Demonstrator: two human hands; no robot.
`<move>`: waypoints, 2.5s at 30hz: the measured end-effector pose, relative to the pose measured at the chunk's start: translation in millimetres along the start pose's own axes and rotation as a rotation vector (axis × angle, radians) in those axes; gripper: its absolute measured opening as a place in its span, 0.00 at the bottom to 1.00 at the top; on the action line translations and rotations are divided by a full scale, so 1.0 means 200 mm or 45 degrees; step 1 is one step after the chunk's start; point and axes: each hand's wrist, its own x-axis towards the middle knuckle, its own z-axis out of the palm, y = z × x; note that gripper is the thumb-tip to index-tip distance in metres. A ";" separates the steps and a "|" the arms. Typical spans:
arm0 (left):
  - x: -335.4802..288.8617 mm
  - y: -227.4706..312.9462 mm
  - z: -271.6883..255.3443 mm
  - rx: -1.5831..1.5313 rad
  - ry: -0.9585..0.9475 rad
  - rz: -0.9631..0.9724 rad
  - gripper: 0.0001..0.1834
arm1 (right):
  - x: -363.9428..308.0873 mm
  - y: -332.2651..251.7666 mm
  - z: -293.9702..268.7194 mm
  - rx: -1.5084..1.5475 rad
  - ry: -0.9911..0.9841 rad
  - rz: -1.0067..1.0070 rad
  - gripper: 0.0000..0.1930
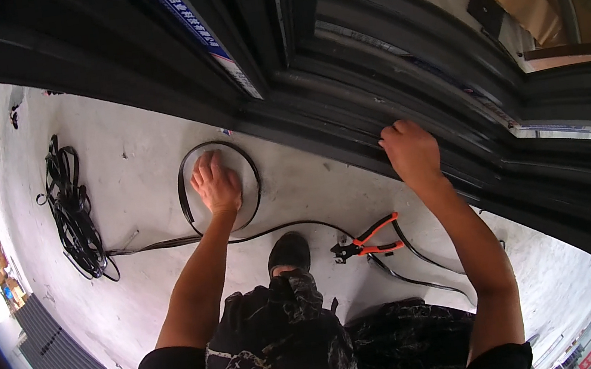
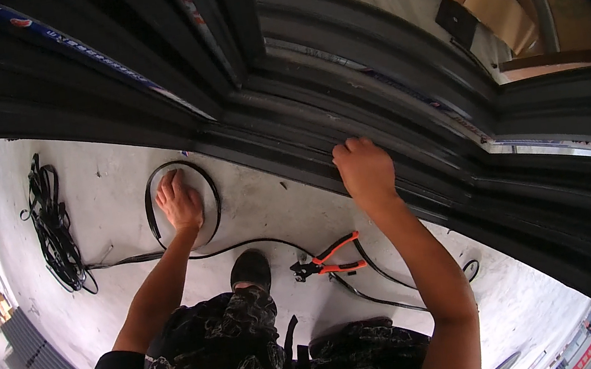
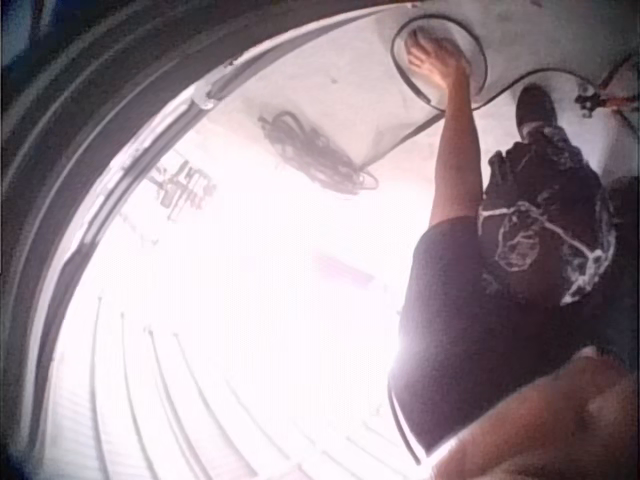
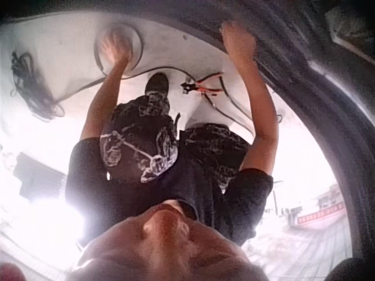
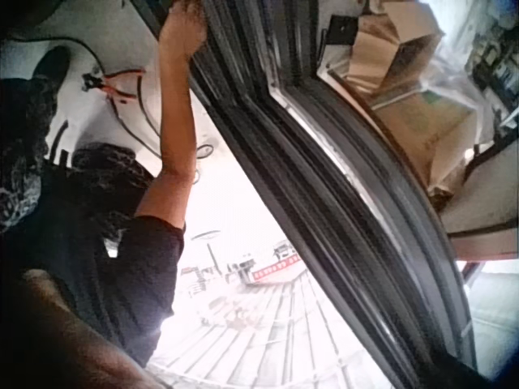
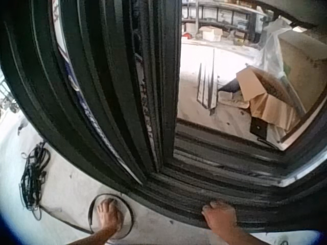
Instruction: The person fits a rubber seal into the channel of a metal window frame by hand and cuts the seal using a pair of pliers.
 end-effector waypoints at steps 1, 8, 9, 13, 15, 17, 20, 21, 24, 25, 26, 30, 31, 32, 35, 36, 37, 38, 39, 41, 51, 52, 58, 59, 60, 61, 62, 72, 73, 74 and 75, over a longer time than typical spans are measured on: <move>0.00 0.01 0.00 -0.025 0.012 0.011 0.25 | -0.01 0.00 0.00 0.000 -0.007 0.004 0.08; -0.03 -0.01 0.08 0.031 0.009 0.015 0.26 | 0.02 -0.05 0.06 0.042 0.101 0.010 0.04; -0.05 -0.07 0.10 0.024 0.053 0.030 0.26 | 0.05 -0.10 0.07 0.030 0.160 -0.002 0.04; -0.03 -0.03 0.07 0.198 0.038 0.042 0.24 | -0.02 -0.02 0.02 0.000 0.052 -0.088 0.04; -0.03 -0.02 0.09 0.205 0.029 0.059 0.24 | -0.16 0.12 -0.02 -0.064 -0.001 -0.012 0.04; -0.03 -0.01 0.09 0.217 0.034 0.055 0.24 | -0.31 0.27 -0.07 -0.226 -0.121 0.058 0.04; -0.02 0.02 0.05 0.190 0.071 0.108 0.24 | -0.53 0.44 -0.13 -0.294 -0.097 0.081 0.04; -0.03 0.02 0.06 0.193 0.077 0.116 0.24 | -0.60 0.47 -0.16 -0.372 -0.124 0.109 0.04; -0.02 0.00 0.08 0.310 0.043 0.064 0.25 | -0.74 0.51 -0.32 -0.475 -0.118 0.061 0.04; -0.02 0.01 0.08 0.315 0.041 0.080 0.25 | -0.81 0.52 -0.40 -0.526 -0.121 -0.016 0.04; -0.02 0.02 0.07 0.323 0.008 0.034 0.24 | -0.88 0.51 -0.47 -0.517 -0.119 -0.005 0.04; 0.02 0.13 0.01 0.369 -0.136 -0.145 0.24 | -1.21 0.48 -0.70 -0.406 -0.400 -0.091 0.05; 0.04 0.16 -0.03 0.347 -0.210 -0.233 0.24 | -1.28 0.46 -0.75 -0.415 -0.478 -0.037 0.05; 0.04 0.18 -0.05 0.273 -0.160 -0.225 0.23 | -1.34 0.45 -0.77 -0.383 -0.481 -0.010 0.05; 0.00 0.32 -0.06 0.032 -0.113 -0.055 0.15 | -1.48 0.36 -0.76 -0.236 -0.420 0.214 0.11; 0.00 0.38 -0.08 0.044 -0.089 -0.053 0.15 | -1.52 0.34 -0.71 -0.164 -0.345 0.292 0.16; 0.00 0.49 -0.13 -0.046 -0.181 0.109 0.13 | -1.58 0.32 -0.63 -0.088 -0.271 0.379 0.20; 0.00 0.60 -0.18 -0.137 -0.276 0.265 0.12 | -1.62 0.29 -0.55 -0.045 -0.212 0.423 0.25; -0.02 0.69 -0.18 -0.233 -0.382 0.421 0.11 | -1.65 0.25 -0.48 0.000 -0.244 0.489 0.24; 0.02 0.74 -0.23 -0.219 -0.310 0.518 0.11 | -1.63 0.16 -0.36 0.139 -0.275 0.510 0.22; 0.13 0.91 -0.27 -0.143 -0.250 0.823 0.20 | -1.61 0.35 -0.40 -0.027 0.507 0.589 0.28; 0.13 0.87 -0.26 -0.193 -0.147 0.806 0.20 | -1.62 0.44 -0.43 -0.026 0.596 0.654 0.30; 0.20 0.51 -0.35 -0.443 0.189 0.113 0.25 | -1.48 0.57 -0.70 0.347 0.897 1.007 0.35; 0.23 0.42 -0.35 -0.418 0.275 0.024 0.29 | -1.47 0.58 -0.70 0.459 0.900 1.004 0.36; 0.27 0.34 -0.35 -0.415 0.290 -0.056 0.31 | -1.46 0.59 -0.70 0.570 0.902 1.001 0.36; 0.31 0.30 -0.36 -0.421 0.301 -0.136 0.33 | -1.44 0.61 -0.67 0.666 0.882 1.001 0.36; 0.36 0.27 -0.39 -0.476 0.302 -0.123 0.36 | -1.40 0.58 -0.64 0.752 0.862 1.001 0.36; 0.58 0.24 -0.34 -1.169 0.039 -0.367 0.28 | -1.21 0.49 -0.56 0.763 1.016 1.177 0.26; 0.58 0.24 -0.34 -1.253 -0.047 -0.375 0.27 | -1.21 0.49 -0.58 0.760 1.009 1.156 0.25; 0.58 0.23 -0.33 -1.335 -0.132 -0.384 0.27 | -1.21 0.49 -0.59 0.759 1.002 1.135 0.23; 0.60 0.20 -0.33 -1.339 -0.143 -0.390 0.27 | -1.20 0.49 -0.60 0.749 0.994 1.140 0.23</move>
